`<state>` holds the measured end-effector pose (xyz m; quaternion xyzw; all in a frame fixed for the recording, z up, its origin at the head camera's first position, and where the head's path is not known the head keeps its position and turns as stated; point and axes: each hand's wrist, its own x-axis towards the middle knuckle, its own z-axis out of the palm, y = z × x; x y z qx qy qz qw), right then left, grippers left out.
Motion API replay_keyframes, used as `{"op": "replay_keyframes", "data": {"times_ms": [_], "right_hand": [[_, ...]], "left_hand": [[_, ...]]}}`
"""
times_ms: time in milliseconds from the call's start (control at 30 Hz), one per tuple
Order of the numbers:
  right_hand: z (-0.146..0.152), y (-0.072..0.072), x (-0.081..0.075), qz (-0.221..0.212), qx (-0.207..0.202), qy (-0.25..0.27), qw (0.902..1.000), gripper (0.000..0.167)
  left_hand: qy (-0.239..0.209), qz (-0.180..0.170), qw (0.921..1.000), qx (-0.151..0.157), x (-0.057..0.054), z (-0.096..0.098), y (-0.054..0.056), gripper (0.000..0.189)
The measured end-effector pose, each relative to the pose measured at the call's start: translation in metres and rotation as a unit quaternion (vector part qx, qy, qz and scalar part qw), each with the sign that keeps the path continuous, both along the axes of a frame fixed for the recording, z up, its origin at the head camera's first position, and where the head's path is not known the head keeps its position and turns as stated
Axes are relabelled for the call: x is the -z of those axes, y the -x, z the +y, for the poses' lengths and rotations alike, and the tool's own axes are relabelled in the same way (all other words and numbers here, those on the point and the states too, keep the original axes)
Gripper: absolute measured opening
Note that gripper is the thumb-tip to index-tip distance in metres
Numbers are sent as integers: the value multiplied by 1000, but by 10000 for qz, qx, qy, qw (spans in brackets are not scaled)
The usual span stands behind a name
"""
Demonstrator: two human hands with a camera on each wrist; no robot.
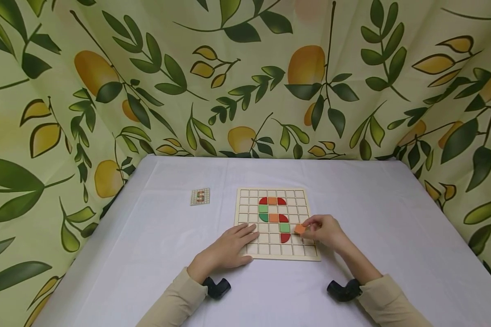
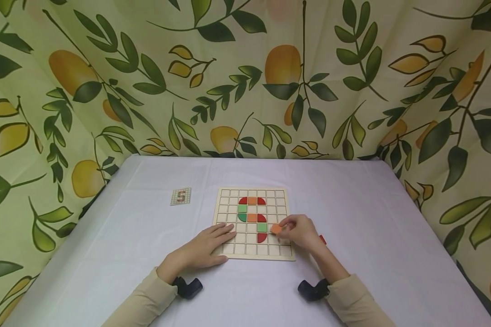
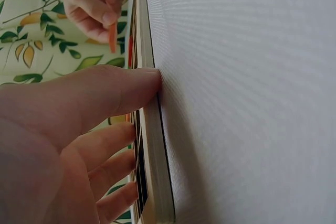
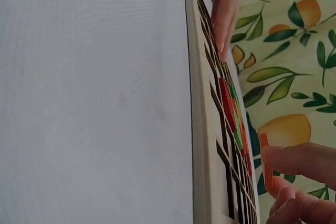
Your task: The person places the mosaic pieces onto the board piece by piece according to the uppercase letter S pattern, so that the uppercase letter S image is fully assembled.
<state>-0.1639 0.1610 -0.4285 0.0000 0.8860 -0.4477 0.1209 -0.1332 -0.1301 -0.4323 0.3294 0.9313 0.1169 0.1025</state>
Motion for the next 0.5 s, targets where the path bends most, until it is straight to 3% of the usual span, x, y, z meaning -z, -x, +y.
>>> {"op": "replay_keyframes", "data": {"times_ms": [500], "right_hand": [[-9, -2, 2, 143, -207, 196, 9995, 27]], "left_hand": [[27, -43, 10000, -11, 0, 0, 0, 61]]}}
